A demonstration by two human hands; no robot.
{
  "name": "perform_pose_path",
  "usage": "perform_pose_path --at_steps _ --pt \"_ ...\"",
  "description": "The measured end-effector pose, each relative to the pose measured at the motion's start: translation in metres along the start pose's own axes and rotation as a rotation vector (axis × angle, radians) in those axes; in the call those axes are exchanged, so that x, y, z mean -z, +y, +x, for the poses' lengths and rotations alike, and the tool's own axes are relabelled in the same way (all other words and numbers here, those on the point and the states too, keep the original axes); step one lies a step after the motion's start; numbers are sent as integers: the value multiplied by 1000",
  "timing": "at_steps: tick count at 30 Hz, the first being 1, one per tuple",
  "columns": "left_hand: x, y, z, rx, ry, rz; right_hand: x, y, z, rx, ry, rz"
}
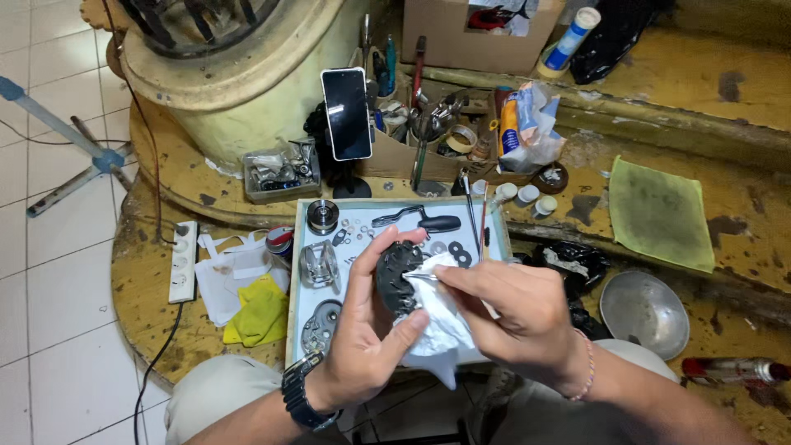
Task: The person cleans a black mechanical part with a white cloth, then uses a screwdriver to remove screws from a silver metal part. The person removes small components and places them on a tray.
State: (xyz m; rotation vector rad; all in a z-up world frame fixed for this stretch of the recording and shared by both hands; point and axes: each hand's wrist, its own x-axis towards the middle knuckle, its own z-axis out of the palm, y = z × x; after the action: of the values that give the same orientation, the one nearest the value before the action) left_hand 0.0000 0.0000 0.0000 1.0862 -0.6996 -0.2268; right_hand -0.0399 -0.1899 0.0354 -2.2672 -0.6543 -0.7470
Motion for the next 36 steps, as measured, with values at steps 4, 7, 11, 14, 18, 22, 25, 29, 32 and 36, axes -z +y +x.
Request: perform_pose_path --at_steps 4,7,11,14,18,22,25,29,32,36 --pt "0 -8 1 60 -8 78 -10 3 -6 -24 13 -14" --pt "2 -16 4 15 45 169 -11 2 -6 -57 -14 -28" --pt "5 -20 7 -32 84 199 -3 -2 -4 -211 19 11" --pt "6 -22 6 -77 91 215 -4 -2 -4 -330 -10 14" --pt "7 -22 8 -121 75 263 -7 -1 -6 -461 -78 120" --pt "8 -24 10 -105 85 245 -8 -1 -6 -500 -106 133" --pt "8 -21 12 -85 79 248 -9 1 -9 -479 -113 137" --pt "8 -20 13 -69 82 249 -8 2 -8 -478 -116 147" --pt "9 -18 15 -44 96 215 -7 -1 -6 -434 -97 110" --pt "9 -15 16 -56 140 278 -3 -3 -7 -242 -28 -27"
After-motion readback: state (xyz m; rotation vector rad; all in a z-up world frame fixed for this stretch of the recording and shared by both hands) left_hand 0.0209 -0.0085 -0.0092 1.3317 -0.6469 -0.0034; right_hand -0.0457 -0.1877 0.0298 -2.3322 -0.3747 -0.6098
